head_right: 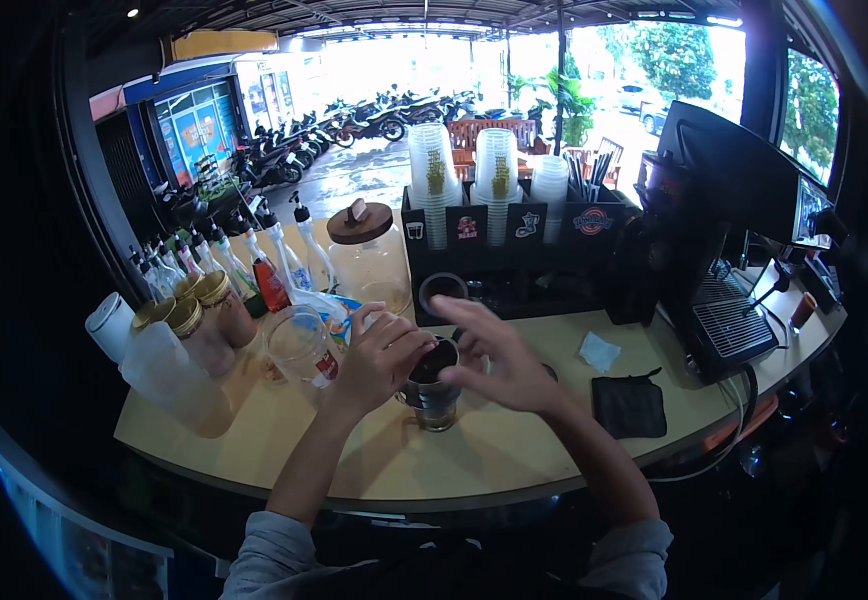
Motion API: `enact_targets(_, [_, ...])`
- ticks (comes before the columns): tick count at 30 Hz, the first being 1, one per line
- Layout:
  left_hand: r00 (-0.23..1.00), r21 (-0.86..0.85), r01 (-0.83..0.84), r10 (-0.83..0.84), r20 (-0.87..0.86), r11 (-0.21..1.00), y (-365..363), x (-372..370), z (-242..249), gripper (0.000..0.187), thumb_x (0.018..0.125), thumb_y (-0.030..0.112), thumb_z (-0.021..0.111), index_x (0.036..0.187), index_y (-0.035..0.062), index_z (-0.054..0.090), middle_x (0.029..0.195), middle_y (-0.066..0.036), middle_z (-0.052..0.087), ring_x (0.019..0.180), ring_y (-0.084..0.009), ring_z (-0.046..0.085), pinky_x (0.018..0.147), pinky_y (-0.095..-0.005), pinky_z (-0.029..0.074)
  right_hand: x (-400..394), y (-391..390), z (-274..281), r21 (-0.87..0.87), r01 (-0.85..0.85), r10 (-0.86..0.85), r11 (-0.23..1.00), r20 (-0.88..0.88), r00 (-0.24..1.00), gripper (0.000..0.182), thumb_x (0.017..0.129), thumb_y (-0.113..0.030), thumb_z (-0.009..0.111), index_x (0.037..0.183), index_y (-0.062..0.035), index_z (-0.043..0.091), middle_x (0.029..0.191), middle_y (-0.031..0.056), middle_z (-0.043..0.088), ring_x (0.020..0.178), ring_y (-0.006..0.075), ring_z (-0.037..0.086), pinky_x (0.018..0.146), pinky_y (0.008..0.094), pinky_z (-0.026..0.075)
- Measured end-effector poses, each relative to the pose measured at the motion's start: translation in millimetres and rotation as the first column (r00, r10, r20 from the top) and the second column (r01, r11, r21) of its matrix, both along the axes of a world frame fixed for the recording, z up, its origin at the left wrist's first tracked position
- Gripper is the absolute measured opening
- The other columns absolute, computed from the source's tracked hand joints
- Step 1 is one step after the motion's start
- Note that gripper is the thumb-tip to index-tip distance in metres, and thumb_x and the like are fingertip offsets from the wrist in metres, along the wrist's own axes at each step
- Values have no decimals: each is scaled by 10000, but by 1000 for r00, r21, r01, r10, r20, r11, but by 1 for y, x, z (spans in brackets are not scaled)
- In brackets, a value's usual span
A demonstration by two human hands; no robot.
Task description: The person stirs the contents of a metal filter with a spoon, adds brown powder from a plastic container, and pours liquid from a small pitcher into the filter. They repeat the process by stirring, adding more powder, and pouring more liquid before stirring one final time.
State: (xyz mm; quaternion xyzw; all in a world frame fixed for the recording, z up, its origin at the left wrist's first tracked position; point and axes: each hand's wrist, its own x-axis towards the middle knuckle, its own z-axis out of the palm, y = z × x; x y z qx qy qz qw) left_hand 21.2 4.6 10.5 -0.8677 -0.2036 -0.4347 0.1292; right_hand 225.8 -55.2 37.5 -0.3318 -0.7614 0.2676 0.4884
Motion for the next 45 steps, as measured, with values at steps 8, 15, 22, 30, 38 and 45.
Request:
enact_targets(8, [987,-237,-94,121,101,967,-11,-3,-9,485,742,422,751,1047,67,621,966,-55,604,984,-240,580,1016,-457,318,-7,-3,-8,237,142,-168,961,95,981,196,868,54,587,1042,1,657,1034,131,671,926,200,664,777,292,534])
enact_targets(15, [978,-581,-166,211,9,797,-8,-4,-32,832,511,586,842,1086,29,616,1053,-122,633,1069,-298,581,1029,-437,326,-3,-1,-33,100,57,-54,993,-34,998,128,913,-5,576,1023,7,640,985,116,664,893,184,662,757,306,538])
enact_targets(22, [987,-583,1,94,133,812,1,-9,-28,803,496,483,877,1116,51,606,1076,-98,627,1076,-291,584,1044,-435,325,5,5,-34,-69,-121,95,990,-300,949,149,1003,-87,439,1018,8,552,1047,119,621,986,167,615,871,321,508])
enact_targets(30, [999,-491,39,-20,44,870,12,-13,-7,789,483,406,892,1127,80,574,1119,-67,612,1099,-254,579,1050,-435,317,12,16,-26,-130,-207,140,970,-400,906,178,1023,-139,386,1056,-4,497,1065,144,610,966,180,620,879,345,513])
enact_targets(38, [990,-411,130,-144,-1,902,29,-19,-6,825,475,387,902,1183,129,568,1162,-57,583,1161,-257,536,1074,-443,290,27,23,-11,-227,-215,148,950,-282,948,176,1028,-164,392,1075,-27,491,1074,153,633,948,171,633,848,336,529])
enact_targets(45, [986,-418,129,-161,-41,899,28,-19,-5,852,475,384,905,1216,144,561,1233,-48,513,1214,-270,478,1079,-454,285,28,24,16,-171,-153,135,973,-112,984,150,1013,-118,419,1036,-10,520,958,101,669,841,110,621,789,272,516])
